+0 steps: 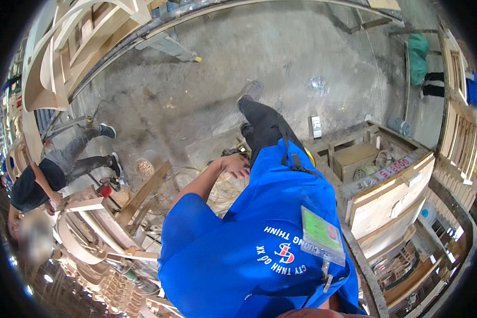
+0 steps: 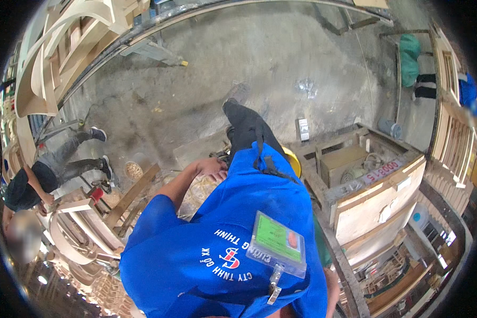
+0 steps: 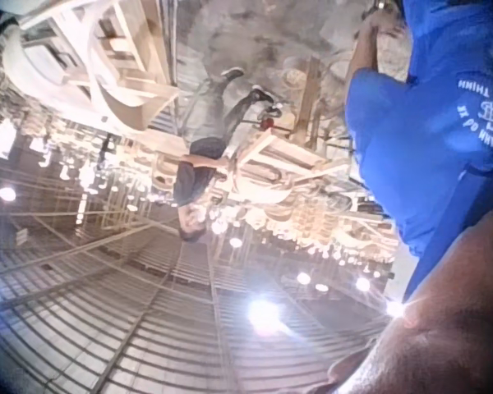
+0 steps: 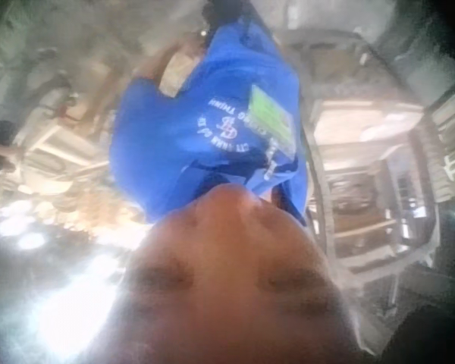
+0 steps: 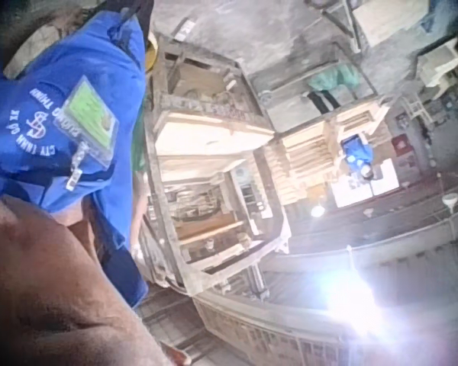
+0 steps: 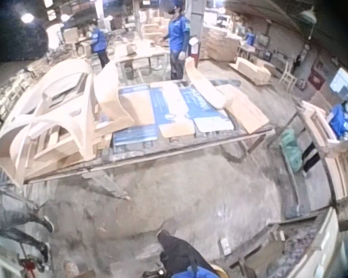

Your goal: The person repeatedly picks up a wooden rocking chair frame, places it on a sanding machine, and runs the machine over the frame. After sanding, the person removes the chair and places it on a nearby stack.

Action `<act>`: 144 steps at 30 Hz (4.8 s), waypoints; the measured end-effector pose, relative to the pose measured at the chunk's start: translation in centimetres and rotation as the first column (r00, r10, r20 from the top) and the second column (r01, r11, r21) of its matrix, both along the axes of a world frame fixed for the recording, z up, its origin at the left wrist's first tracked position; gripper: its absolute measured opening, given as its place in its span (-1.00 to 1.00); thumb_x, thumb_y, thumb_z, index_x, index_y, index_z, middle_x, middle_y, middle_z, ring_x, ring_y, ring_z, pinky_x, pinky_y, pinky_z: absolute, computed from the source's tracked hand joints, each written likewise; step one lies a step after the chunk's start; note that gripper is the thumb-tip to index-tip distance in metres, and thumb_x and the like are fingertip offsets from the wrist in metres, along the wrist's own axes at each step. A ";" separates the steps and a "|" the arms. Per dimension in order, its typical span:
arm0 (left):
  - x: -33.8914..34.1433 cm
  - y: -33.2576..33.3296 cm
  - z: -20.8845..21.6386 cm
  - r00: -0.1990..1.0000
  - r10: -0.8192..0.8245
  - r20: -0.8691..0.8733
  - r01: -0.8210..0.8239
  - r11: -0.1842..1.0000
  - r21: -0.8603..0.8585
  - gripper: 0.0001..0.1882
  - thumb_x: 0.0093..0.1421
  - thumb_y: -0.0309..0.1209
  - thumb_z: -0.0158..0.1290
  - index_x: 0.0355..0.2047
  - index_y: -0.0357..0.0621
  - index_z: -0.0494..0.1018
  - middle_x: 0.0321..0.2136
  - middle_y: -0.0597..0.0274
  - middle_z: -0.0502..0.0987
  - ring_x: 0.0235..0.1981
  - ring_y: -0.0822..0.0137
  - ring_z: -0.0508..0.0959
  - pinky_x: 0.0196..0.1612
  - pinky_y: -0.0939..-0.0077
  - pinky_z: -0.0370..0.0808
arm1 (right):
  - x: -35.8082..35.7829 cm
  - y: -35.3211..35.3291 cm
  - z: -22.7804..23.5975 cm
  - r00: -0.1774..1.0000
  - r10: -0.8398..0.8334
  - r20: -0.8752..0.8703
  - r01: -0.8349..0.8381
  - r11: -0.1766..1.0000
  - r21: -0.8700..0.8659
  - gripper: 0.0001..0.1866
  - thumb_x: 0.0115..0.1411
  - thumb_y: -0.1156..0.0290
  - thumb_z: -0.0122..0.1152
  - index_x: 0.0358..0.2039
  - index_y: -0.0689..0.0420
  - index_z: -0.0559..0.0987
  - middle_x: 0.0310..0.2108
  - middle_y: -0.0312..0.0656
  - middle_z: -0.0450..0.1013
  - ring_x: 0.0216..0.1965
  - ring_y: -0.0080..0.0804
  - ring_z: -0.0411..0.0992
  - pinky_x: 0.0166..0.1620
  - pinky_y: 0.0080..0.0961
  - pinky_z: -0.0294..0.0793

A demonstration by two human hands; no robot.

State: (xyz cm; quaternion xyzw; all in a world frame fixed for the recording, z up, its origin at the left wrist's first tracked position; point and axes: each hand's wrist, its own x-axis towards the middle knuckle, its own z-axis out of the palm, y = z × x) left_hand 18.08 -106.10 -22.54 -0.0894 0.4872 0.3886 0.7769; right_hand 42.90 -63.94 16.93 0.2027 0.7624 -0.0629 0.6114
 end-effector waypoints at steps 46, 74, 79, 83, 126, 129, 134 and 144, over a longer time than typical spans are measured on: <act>10.0 -4.6 7.9 0.930 0.283 -0.237 -0.235 0.949 0.209 -0.71 0.15 -0.18 0.37 -0.33 -0.15 0.64 -0.42 0.28 0.70 -0.39 0.41 0.62 -0.31 0.44 0.52 | -40.6 -36.2 -5.5 -0.191 0.960 -0.203 -0.939 -0.239 -0.246 -0.78 0.20 0.33 0.25 -0.23 0.08 0.78 -0.23 -0.09 0.69 -0.13 -0.18 0.67 -0.10 -0.28 0.64; 7.6 -4.9 8.8 0.895 0.306 -0.324 -0.212 0.932 0.294 -0.84 0.15 -0.36 0.36 -0.43 -0.12 0.61 -0.45 0.33 0.69 -0.39 0.46 0.60 -0.29 0.46 0.46 | -41.2 -34.9 -7.6 -0.176 0.946 -0.271 -0.952 -0.234 -0.197 -0.78 0.21 0.32 0.22 -0.28 0.08 0.77 -0.23 -0.10 0.69 -0.12 -0.18 0.67 -0.12 -0.29 0.63; 7.3 -4.8 8.7 0.849 0.252 -0.464 -0.122 0.949 0.291 -0.81 0.17 -0.28 0.32 -0.40 -0.13 0.64 -0.47 0.32 0.68 -0.35 0.42 0.63 -0.24 0.42 0.51 | -41.8 -34.0 -7.5 -0.124 0.918 -0.377 -0.964 -0.201 -0.173 -0.87 0.08 0.42 0.34 -0.38 0.13 0.76 -0.35 -0.05 0.67 -0.24 -0.10 0.68 -0.18 -0.24 0.64; 3.2 -5.6 10.9 0.611 0.367 -0.702 -0.349 0.920 0.177 -0.67 0.29 -0.11 0.19 -0.27 -0.16 0.64 -0.43 0.27 0.68 -0.31 0.38 0.64 -0.19 0.35 0.54 | -42.9 -30.2 -10.1 -0.036 0.935 -0.352 -0.995 -0.065 -0.072 -0.85 0.02 0.27 0.47 -0.41 0.03 0.77 -0.42 -0.07 0.65 -0.29 -0.09 0.66 -0.25 -0.19 0.60; -17.4 20.4 25.8 0.316 -0.469 -0.825 0.948 0.200 0.249 -0.66 0.27 -0.25 0.26 -0.01 -0.11 0.60 0.04 0.07 0.59 0.14 0.11 0.54 0.23 0.24 0.42 | -7.1 -9.9 -29.5 -0.889 -0.342 -0.303 0.446 -0.506 -0.738 -0.82 0.36 0.29 0.18 -0.24 0.07 0.41 -0.47 -0.21 0.53 -0.63 -0.44 0.47 -0.52 -0.48 0.48; -15.9 22.0 24.6 0.312 -0.555 -0.771 0.932 0.024 0.360 -0.85 0.27 -0.39 0.25 -0.25 -0.21 0.57 -0.16 0.11 0.63 0.04 0.11 0.57 0.13 0.18 0.46 | -7.4 -12.5 -28.1 -0.933 -0.213 -0.289 0.357 -0.478 -0.802 -0.82 0.39 0.27 0.17 -0.25 0.06 0.41 -0.46 -0.22 0.53 -0.63 -0.49 0.46 -0.52 -0.52 0.48; -17.0 23.3 27.0 0.362 -0.694 -0.622 0.908 0.112 0.405 -0.89 0.29 -0.48 0.22 -0.27 -0.30 0.55 -0.26 0.07 0.63 -0.10 0.13 0.63 0.04 0.27 0.52 | -5.0 -15.6 -26.6 -0.953 -0.072 -0.294 0.290 -0.502 -0.815 -0.84 0.40 0.31 0.17 -0.24 0.07 0.40 -0.50 -0.23 0.50 -0.65 -0.51 0.45 -0.56 -0.57 0.47; -19.9 24.3 26.7 0.320 -0.761 -0.565 0.925 0.121 0.360 -0.90 0.30 -0.49 0.22 -0.23 -0.28 0.57 -0.21 0.05 0.64 -0.05 0.15 0.63 0.07 0.28 0.52 | -6.4 -16.7 -26.8 -0.967 -0.077 -0.242 0.240 -0.586 -0.774 -0.82 0.33 0.37 0.21 -0.23 0.10 0.39 -0.53 -0.24 0.46 -0.68 -0.48 0.42 -0.60 -0.51 0.46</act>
